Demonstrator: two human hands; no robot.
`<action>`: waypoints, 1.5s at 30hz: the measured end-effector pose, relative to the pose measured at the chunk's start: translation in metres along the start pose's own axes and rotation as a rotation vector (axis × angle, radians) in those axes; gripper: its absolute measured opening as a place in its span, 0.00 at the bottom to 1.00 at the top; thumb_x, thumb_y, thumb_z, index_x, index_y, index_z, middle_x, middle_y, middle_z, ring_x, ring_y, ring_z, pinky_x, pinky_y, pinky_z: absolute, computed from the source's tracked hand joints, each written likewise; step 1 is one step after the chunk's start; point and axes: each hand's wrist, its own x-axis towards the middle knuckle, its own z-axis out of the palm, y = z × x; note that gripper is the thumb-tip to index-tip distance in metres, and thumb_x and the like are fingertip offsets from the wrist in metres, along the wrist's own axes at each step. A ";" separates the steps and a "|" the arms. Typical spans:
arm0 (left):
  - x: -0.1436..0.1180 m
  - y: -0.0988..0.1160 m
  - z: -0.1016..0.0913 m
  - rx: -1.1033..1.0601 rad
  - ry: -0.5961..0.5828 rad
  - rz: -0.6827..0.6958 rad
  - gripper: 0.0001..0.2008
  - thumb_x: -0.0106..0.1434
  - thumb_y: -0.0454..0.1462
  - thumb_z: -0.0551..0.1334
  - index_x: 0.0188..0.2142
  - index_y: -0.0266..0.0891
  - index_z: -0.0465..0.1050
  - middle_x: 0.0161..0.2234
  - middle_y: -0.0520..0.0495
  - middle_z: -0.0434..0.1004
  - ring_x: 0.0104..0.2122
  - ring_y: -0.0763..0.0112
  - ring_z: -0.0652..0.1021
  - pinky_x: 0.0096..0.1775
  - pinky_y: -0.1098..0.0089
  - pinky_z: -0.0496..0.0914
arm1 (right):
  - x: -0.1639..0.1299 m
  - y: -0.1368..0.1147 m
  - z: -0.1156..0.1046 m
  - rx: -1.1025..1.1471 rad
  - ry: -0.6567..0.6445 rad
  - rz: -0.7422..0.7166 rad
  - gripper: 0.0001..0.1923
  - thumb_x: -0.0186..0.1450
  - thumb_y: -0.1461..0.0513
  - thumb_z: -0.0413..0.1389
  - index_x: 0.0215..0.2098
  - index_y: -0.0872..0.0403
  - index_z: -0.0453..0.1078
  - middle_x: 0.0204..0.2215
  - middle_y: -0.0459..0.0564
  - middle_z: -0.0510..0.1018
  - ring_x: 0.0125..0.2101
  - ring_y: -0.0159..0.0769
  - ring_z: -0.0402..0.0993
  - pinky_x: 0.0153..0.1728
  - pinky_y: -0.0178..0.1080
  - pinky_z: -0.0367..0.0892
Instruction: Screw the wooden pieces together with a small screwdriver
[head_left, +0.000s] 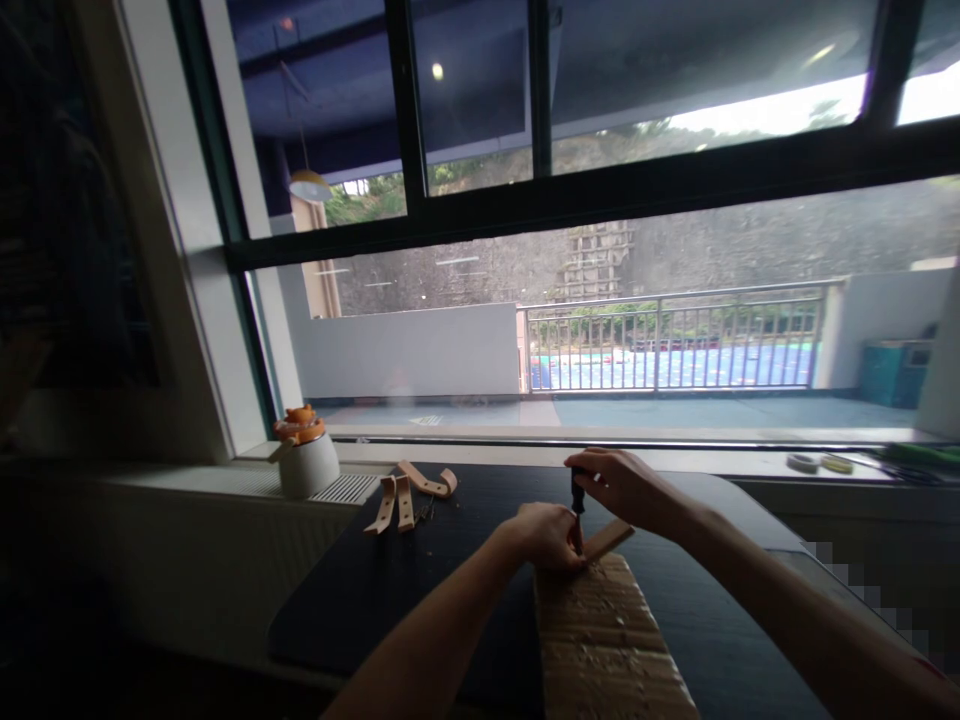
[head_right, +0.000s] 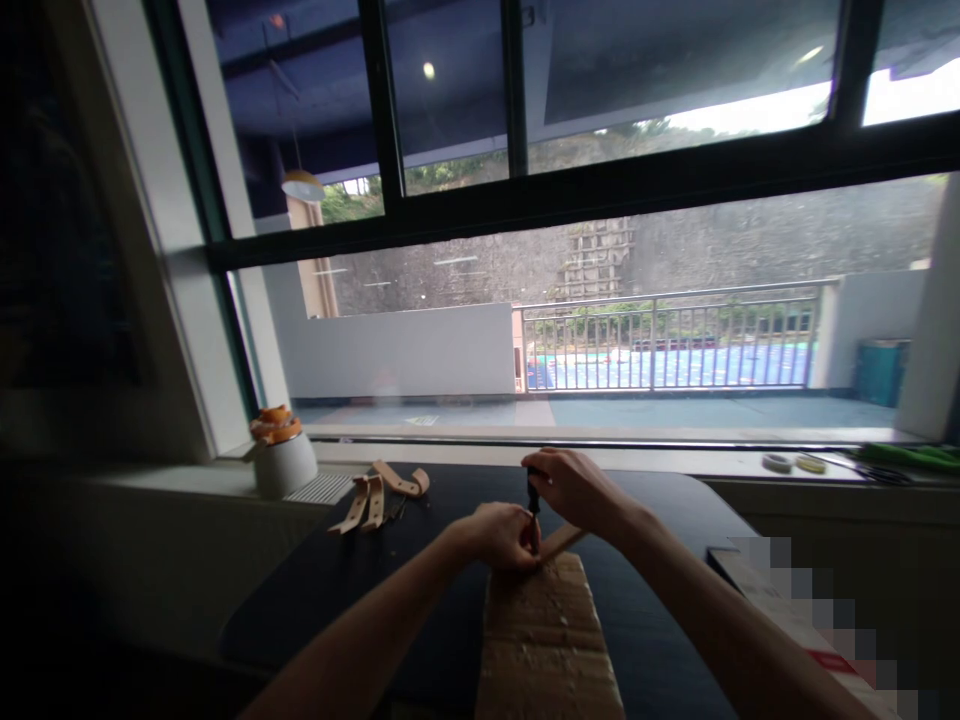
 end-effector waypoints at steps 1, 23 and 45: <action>0.000 0.000 0.000 0.000 -0.001 -0.001 0.15 0.53 0.46 0.63 0.40 0.46 0.77 0.39 0.52 0.81 0.39 0.60 0.79 0.37 0.69 0.71 | 0.000 0.000 0.000 0.001 0.002 0.004 0.15 0.63 0.65 0.51 0.45 0.53 0.75 0.39 0.53 0.81 0.35 0.39 0.77 0.35 0.37 0.68; -0.002 0.003 -0.001 0.019 0.006 -0.012 0.16 0.54 0.47 0.62 0.41 0.47 0.77 0.40 0.51 0.80 0.41 0.58 0.79 0.40 0.66 0.72 | 0.005 -0.007 -0.009 0.014 -0.030 -0.029 0.14 0.65 0.63 0.50 0.38 0.52 0.78 0.33 0.52 0.81 0.31 0.38 0.76 0.32 0.36 0.67; 0.001 0.000 0.003 0.018 0.006 0.003 0.16 0.53 0.48 0.62 0.40 0.46 0.76 0.40 0.51 0.80 0.40 0.61 0.79 0.38 0.69 0.71 | 0.009 -0.001 -0.009 -0.076 -0.076 -0.004 0.15 0.62 0.64 0.50 0.38 0.51 0.79 0.34 0.50 0.83 0.31 0.38 0.77 0.32 0.36 0.66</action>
